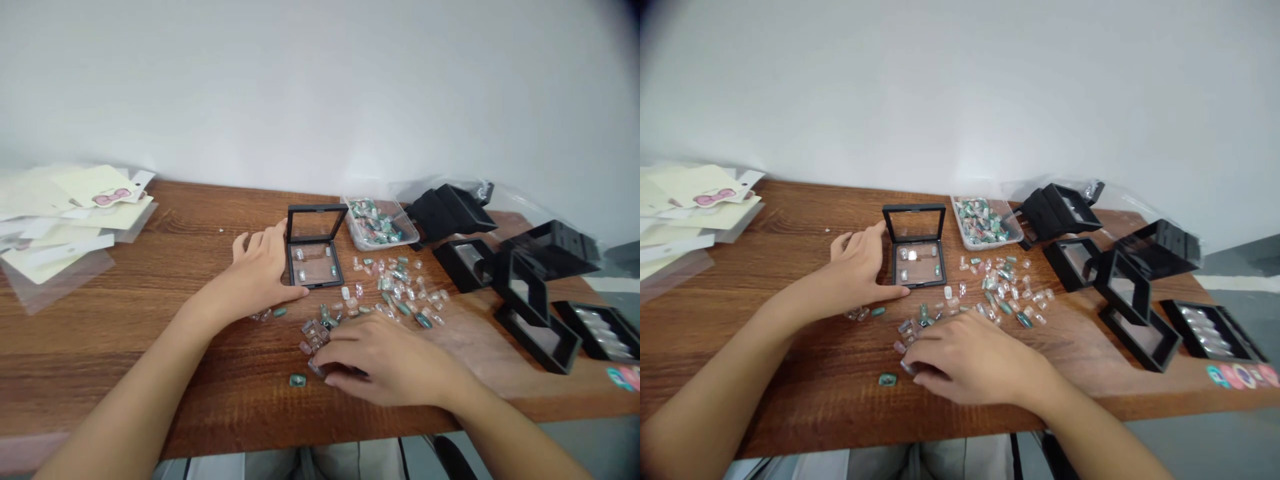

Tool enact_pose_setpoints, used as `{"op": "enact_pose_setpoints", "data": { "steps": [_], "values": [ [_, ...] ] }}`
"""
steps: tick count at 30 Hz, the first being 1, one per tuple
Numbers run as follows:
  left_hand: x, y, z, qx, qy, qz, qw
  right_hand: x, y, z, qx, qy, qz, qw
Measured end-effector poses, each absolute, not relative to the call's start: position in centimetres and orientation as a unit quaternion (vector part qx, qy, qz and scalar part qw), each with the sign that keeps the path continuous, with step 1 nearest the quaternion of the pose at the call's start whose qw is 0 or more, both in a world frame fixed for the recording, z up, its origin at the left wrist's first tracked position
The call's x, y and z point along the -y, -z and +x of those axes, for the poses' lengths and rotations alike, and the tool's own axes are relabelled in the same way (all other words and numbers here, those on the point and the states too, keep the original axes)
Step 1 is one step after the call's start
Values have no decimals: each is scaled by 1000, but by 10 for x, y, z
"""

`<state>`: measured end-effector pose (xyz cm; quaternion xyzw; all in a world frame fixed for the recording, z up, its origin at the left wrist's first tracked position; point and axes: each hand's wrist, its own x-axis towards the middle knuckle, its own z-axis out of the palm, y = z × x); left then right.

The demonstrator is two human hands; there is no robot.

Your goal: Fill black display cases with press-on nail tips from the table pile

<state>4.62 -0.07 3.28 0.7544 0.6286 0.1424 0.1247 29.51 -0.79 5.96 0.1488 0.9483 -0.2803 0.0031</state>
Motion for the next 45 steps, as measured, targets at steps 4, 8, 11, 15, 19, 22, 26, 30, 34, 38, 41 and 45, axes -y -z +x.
{"op": "enact_pose_setpoints", "data": {
  "steps": [4,8,11,15,19,22,26,30,34,38,41,45],
  "values": [
    [1,-32,46,-629,-138,755,123,8,-56,294,-956,260,134,-7],
    [1,-32,46,-628,-138,756,118,7,-53,294,-958,252,135,8],
    [1,-32,46,-627,-136,758,116,8,-53,293,-957,251,145,22],
    [3,-33,48,-623,-133,763,109,5,-56,294,-955,259,146,-11],
    [6,-34,53,-608,-130,776,107,-3,-60,297,-947,250,175,-97],
    [8,-34,58,-600,-126,782,110,-11,-57,299,-940,196,229,-162],
    [9,-35,63,-597,-120,785,116,-17,-50,298,-932,133,277,-194],
    [11,-36,67,-596,-121,785,118,-19,-45,295,-927,122,299,-191],
    [12,-36,68,-595,-123,786,118,-21,-41,291,-922,116,318,-188],
    [11,-36,68,-591,-128,789,111,-22,-39,288,-921,123,324,-176],
    [11,-35,68,-591,-128,789,110,-22,-38,286,-924,127,321,-167],
    [11,-34,67,-590,-133,789,114,-22,-38,285,-921,133,329,-161]
  ]
}}
